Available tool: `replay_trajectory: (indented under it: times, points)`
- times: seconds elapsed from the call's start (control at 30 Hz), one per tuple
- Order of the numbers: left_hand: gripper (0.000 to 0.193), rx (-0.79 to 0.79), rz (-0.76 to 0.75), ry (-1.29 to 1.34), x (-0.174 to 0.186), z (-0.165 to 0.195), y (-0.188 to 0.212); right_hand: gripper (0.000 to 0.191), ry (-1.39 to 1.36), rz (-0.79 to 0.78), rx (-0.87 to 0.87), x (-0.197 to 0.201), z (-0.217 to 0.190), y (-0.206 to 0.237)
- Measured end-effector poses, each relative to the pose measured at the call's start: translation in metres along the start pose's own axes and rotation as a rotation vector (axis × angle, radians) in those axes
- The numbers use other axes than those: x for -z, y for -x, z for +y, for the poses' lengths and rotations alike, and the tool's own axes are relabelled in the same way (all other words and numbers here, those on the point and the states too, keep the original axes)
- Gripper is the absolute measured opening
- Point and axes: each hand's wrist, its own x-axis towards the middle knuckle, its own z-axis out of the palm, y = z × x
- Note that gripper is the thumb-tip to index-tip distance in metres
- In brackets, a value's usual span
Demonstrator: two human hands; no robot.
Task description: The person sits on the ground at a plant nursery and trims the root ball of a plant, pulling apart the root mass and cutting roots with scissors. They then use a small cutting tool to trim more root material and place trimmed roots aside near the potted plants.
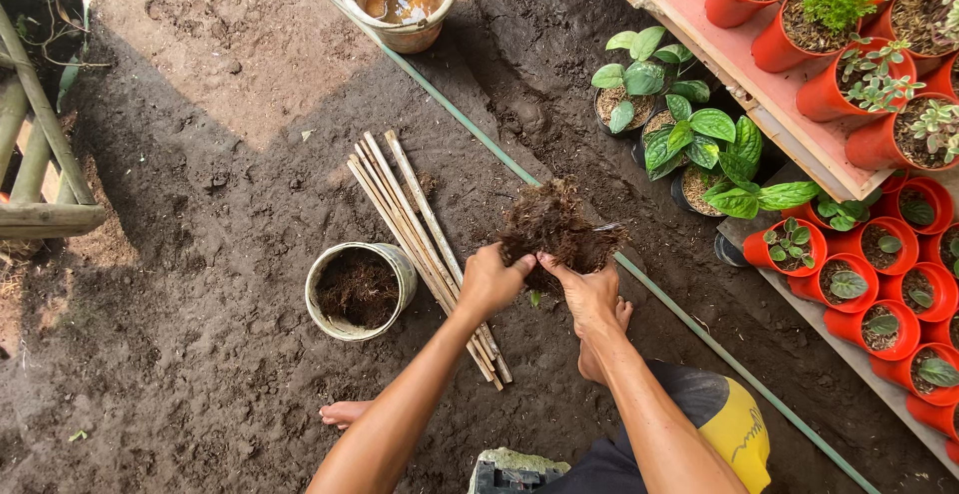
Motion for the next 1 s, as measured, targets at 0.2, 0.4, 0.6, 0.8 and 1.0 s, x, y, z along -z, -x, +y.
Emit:
replay_trajectory:
  times: [0.2, 0.4, 0.6, 0.8, 1.0]
  points:
    - [0.063, 0.064, -0.123, -0.235, 0.006, 0.001, -0.012, 0.125, -0.137, -0.088, 0.066, 0.002, 0.004, -0.004]
    - [0.052, -0.137, -0.024, -0.053, -0.006, -0.019, -0.013, 0.056, 0.13, -0.049, 0.102, 0.006, 0.002, 0.001]
    - [0.044, 0.053, -0.028, 0.364, -0.017, -0.028, -0.006, 0.042, 0.359, 0.031, 0.242, 0.004, 0.0, 0.003]
    - [0.026, -0.005, 0.235, 0.773, 0.061, -0.008, 0.028, 0.082, -0.06, 0.319, -0.06, 0.024, 0.007, 0.009]
    - [0.038, -0.05, 0.163, 0.411, 0.157, -0.036, 0.025, 0.053, -0.041, -0.008, -0.326, 0.029, 0.0, -0.009]
